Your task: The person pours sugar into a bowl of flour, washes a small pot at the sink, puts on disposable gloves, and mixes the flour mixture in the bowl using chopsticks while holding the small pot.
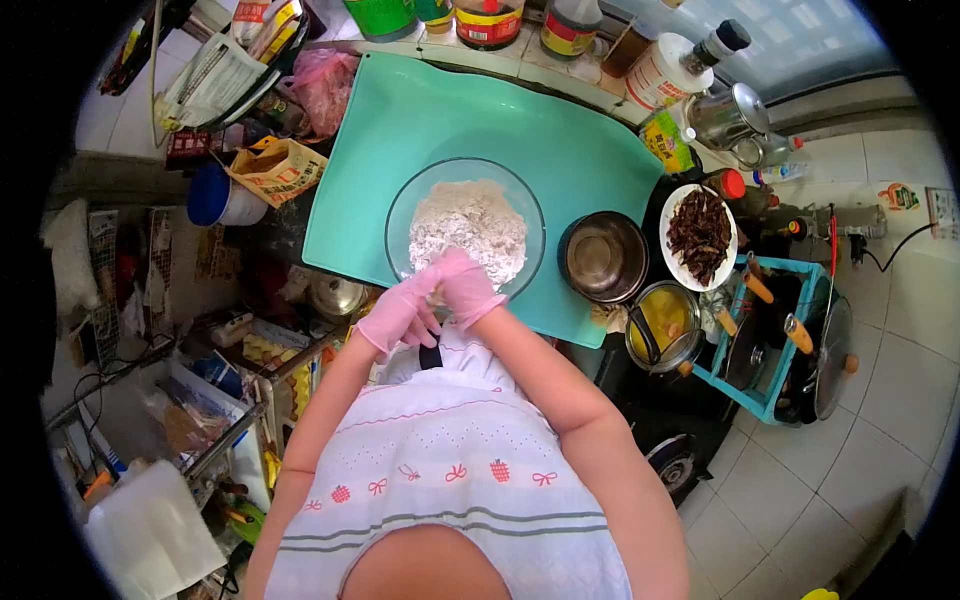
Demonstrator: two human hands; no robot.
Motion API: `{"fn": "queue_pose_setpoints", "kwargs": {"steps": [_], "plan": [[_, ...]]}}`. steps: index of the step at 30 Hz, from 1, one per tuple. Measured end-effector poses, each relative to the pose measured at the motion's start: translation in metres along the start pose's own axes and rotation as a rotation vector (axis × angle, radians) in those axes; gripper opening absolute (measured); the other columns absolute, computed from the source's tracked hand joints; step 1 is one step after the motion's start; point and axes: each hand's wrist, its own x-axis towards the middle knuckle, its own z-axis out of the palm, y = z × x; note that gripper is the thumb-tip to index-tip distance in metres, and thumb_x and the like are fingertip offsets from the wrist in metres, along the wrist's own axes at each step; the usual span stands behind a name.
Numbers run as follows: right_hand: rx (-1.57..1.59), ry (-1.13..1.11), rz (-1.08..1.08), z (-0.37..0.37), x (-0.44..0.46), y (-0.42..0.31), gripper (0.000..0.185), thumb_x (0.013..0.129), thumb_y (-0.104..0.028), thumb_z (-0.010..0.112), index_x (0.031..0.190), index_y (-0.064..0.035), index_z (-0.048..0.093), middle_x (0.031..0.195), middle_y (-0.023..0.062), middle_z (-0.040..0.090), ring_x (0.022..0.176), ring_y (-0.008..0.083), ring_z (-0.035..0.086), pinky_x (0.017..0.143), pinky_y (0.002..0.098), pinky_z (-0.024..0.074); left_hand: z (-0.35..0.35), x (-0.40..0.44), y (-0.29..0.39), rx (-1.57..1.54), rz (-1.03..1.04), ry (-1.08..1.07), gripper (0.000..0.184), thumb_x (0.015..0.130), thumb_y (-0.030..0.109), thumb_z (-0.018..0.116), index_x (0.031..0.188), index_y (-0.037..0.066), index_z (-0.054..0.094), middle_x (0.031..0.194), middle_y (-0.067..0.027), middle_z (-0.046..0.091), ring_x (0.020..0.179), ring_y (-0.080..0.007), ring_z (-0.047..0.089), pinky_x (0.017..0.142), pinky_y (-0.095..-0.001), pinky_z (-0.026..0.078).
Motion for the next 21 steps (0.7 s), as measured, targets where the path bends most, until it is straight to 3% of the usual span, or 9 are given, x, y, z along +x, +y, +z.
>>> {"fn": "queue_pose_setpoints", "kwargs": {"steps": [1,4,5,8,11,13,15,17,21], "plan": [[-0.024,0.043,0.007,-0.017,-0.005,-0.002,0.014,0.081,-0.014,0.058,0.093,-0.0054,0.060,0.081,0.0164,0.058,0.077,0.0343,0.059,0.066,0.0432,0.0487,-0.005,-0.002,0.004,0.019,0.001,0.036,0.073,0.087,0.063,0.047,0.134,0.007,0.045,0.078,-0.0173,0.065,0.058,-0.0231,0.066,0.051,-0.0311,0.050],[-0.026,0.124,0.051,-0.080,-0.032,-0.006,0.012,0.085,-0.013,0.057,0.094,-0.0071,0.063,0.083,0.0163,0.060,0.077,0.0325,0.061,0.067,0.0413,0.0489,-0.016,0.020,-0.019,0.552,0.332,0.747,0.067,0.089,0.055,0.048,0.133,0.004,0.044,0.077,-0.0196,0.064,0.071,-0.0341,0.065,0.067,-0.0430,0.050],[0.023,0.125,0.083,-0.095,-0.041,-0.008,0.010,0.087,-0.013,0.056,0.092,-0.0075,0.063,0.083,0.0161,0.061,0.077,0.0320,0.061,0.067,0.0410,0.0480,-0.019,0.023,-0.024,0.559,0.251,0.806,0.068,0.089,0.049,0.049,0.133,-0.001,0.041,0.082,-0.0248,0.063,0.084,-0.0418,0.062,0.079,-0.0474,0.047],[0.148,0.151,-0.011,-0.073,-0.055,0.006,0.013,0.085,-0.010,0.061,0.097,-0.0094,0.066,0.084,0.0147,0.062,0.078,0.0318,0.060,0.068,0.0387,0.0488,-0.031,0.055,-0.047,0.608,0.098,0.778,0.064,0.090,0.049,0.047,0.124,-0.006,0.045,0.084,-0.0254,0.064,0.081,-0.0387,0.063,0.073,-0.0458,0.050],[0.126,0.040,-0.172,-0.033,-0.038,0.007,0.021,0.084,-0.005,0.061,0.105,-0.0088,0.066,0.086,0.0125,0.062,0.079,0.0283,0.061,0.071,0.0347,0.0499,-0.028,0.075,-0.049,-0.056,0.004,0.328,0.051,0.093,0.046,0.042,0.107,0.000,0.057,0.074,-0.0197,0.064,0.070,-0.0365,0.064,0.066,-0.0425,0.051],[0.114,0.090,-0.272,-0.032,-0.007,0.018,0.018,0.084,-0.009,0.061,0.101,-0.0092,0.066,0.081,0.0144,0.060,0.077,0.0317,0.060,0.068,0.0380,0.0491,-0.033,0.121,-0.096,0.432,0.330,0.564,0.050,0.095,0.046,0.038,0.097,-0.001,0.056,0.072,-0.0208,0.063,0.063,-0.0342,0.064,0.060,-0.0421,0.051],[0.138,0.134,-0.200,-0.042,0.010,0.023,0.017,0.084,-0.012,0.061,0.100,-0.0093,0.066,0.079,0.0157,0.058,0.075,0.0333,0.059,0.067,0.0398,0.0487,-0.029,0.122,-0.102,0.408,0.358,0.598,0.053,0.096,0.046,0.034,0.092,-0.002,0.055,0.071,-0.0212,0.063,0.058,-0.0321,0.064,0.056,-0.0414,0.052],[0.188,0.184,0.038,-0.078,0.019,0.025,0.017,0.084,-0.012,0.059,0.100,-0.0089,0.066,0.078,0.0163,0.058,0.075,0.0331,0.059,0.066,0.0402,0.0488,-0.019,0.085,-0.058,-0.125,0.107,0.423,0.056,0.097,0.047,0.030,0.091,-0.003,0.055,0.070,-0.0208,0.063,0.053,-0.0304,0.064,0.053,-0.0405,0.052],[-0.236,0.004,-0.038,-0.072,-0.037,0.041,0.014,0.085,-0.013,0.060,0.096,-0.0081,0.067,0.077,0.0163,0.059,0.077,0.0321,0.061,0.068,0.0420,0.0491,-0.019,0.094,-0.068,0.043,0.202,0.530,0.055,0.098,0.047,0.028,0.094,-0.003,0.053,0.067,-0.0175,0.062,0.051,-0.0278,0.063,0.049,-0.0383,0.052]]}}
